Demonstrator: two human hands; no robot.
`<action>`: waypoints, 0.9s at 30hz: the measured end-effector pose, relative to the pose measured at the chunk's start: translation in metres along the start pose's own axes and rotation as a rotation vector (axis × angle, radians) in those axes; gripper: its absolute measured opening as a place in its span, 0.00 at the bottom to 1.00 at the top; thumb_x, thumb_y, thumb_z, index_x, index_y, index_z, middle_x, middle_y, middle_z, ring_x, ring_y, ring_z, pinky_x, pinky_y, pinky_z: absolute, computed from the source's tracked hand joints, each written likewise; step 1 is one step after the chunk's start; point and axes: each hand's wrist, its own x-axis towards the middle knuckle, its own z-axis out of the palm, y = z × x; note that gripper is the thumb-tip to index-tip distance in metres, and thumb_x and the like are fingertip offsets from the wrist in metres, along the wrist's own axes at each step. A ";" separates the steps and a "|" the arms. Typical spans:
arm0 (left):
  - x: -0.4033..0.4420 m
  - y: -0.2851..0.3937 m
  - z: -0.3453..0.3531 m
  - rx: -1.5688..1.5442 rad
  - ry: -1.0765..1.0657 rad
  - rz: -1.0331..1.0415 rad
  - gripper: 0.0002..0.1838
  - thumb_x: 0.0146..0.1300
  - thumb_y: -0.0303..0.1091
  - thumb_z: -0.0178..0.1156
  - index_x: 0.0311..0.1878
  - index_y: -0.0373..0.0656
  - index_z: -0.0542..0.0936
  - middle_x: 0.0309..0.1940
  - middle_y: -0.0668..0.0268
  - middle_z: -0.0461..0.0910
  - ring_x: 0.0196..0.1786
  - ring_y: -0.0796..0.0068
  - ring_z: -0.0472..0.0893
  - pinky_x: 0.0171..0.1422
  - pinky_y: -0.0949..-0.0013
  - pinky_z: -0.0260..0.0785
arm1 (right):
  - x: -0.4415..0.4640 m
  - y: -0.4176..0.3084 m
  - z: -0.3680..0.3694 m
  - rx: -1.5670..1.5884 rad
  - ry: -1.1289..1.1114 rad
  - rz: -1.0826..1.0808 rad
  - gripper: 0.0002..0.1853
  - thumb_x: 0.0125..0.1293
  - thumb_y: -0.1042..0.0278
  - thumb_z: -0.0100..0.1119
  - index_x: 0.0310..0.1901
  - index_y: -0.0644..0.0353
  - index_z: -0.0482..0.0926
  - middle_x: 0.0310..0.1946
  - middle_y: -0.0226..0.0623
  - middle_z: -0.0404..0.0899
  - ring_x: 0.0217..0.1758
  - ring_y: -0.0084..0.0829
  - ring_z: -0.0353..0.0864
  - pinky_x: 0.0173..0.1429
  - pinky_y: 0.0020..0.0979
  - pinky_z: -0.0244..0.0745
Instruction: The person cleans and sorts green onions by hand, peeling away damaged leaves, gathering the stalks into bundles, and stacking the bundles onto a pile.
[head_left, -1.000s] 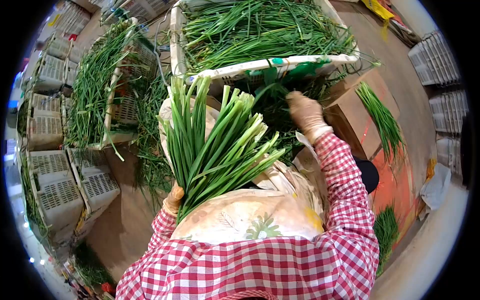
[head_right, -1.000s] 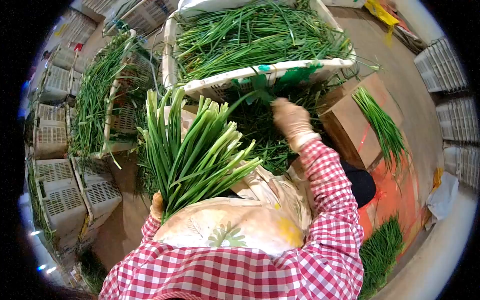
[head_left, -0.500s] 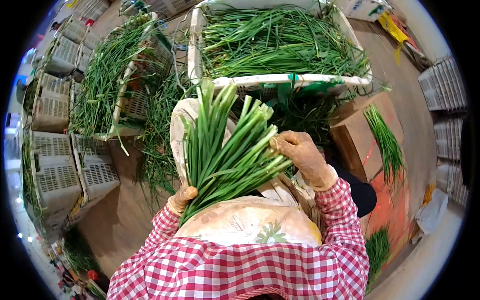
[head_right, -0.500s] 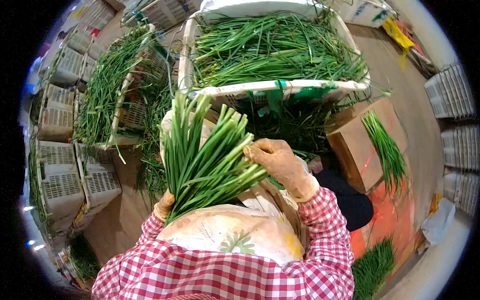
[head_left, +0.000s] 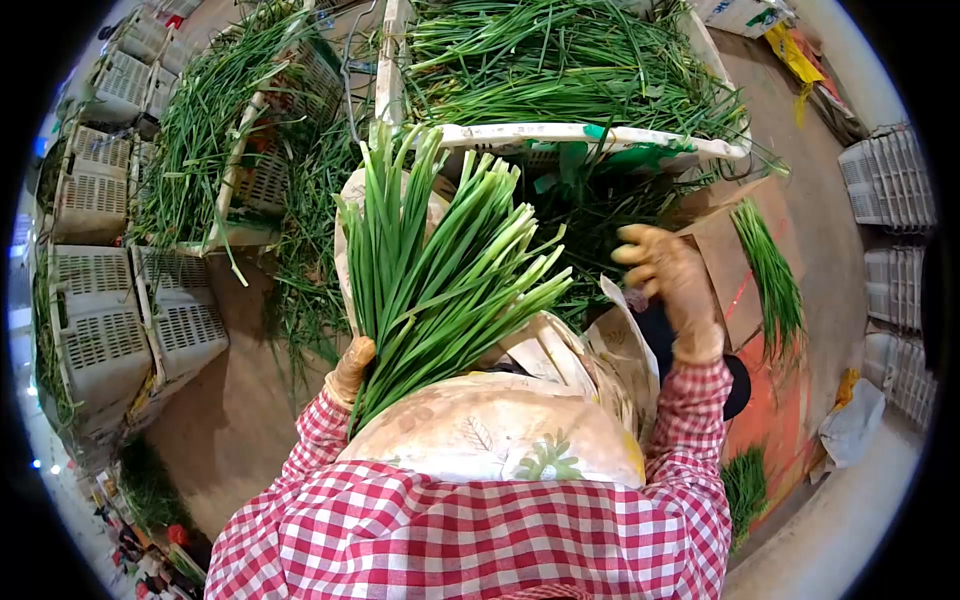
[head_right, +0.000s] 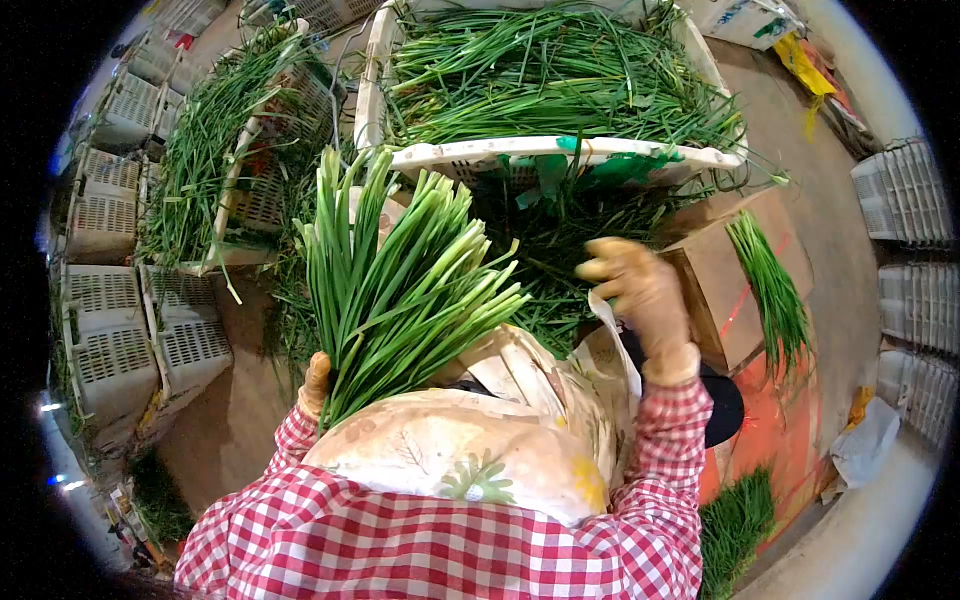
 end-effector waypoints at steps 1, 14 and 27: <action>0.000 0.001 0.000 0.005 0.001 -0.002 0.38 0.55 0.47 0.67 0.65 0.39 0.66 0.59 0.60 0.72 0.59 0.68 0.74 0.65 0.65 0.67 | -0.009 -0.009 0.028 -0.038 -0.139 0.000 0.19 0.68 0.53 0.54 0.49 0.61 0.78 0.34 0.34 0.83 0.27 0.17 0.77 0.24 0.15 0.66; 0.002 -0.001 -0.012 0.106 -0.006 0.040 0.41 0.55 0.47 0.68 0.67 0.39 0.63 0.62 0.60 0.69 0.61 0.69 0.71 0.66 0.65 0.65 | 0.006 0.006 0.025 -1.012 0.377 -0.458 0.30 0.63 0.60 0.61 0.66 0.50 0.65 0.25 0.35 0.81 0.22 0.27 0.77 0.26 0.33 0.73; 0.014 0.012 0.028 0.406 -0.103 0.111 0.40 0.62 0.35 0.59 0.73 0.42 0.49 0.67 0.58 0.61 0.66 0.68 0.64 0.72 0.65 0.51 | -0.002 -0.016 0.073 -1.046 -0.203 -0.555 0.16 0.53 0.65 0.64 0.45 0.56 0.79 0.24 0.38 0.74 0.32 0.40 0.75 0.37 0.39 0.68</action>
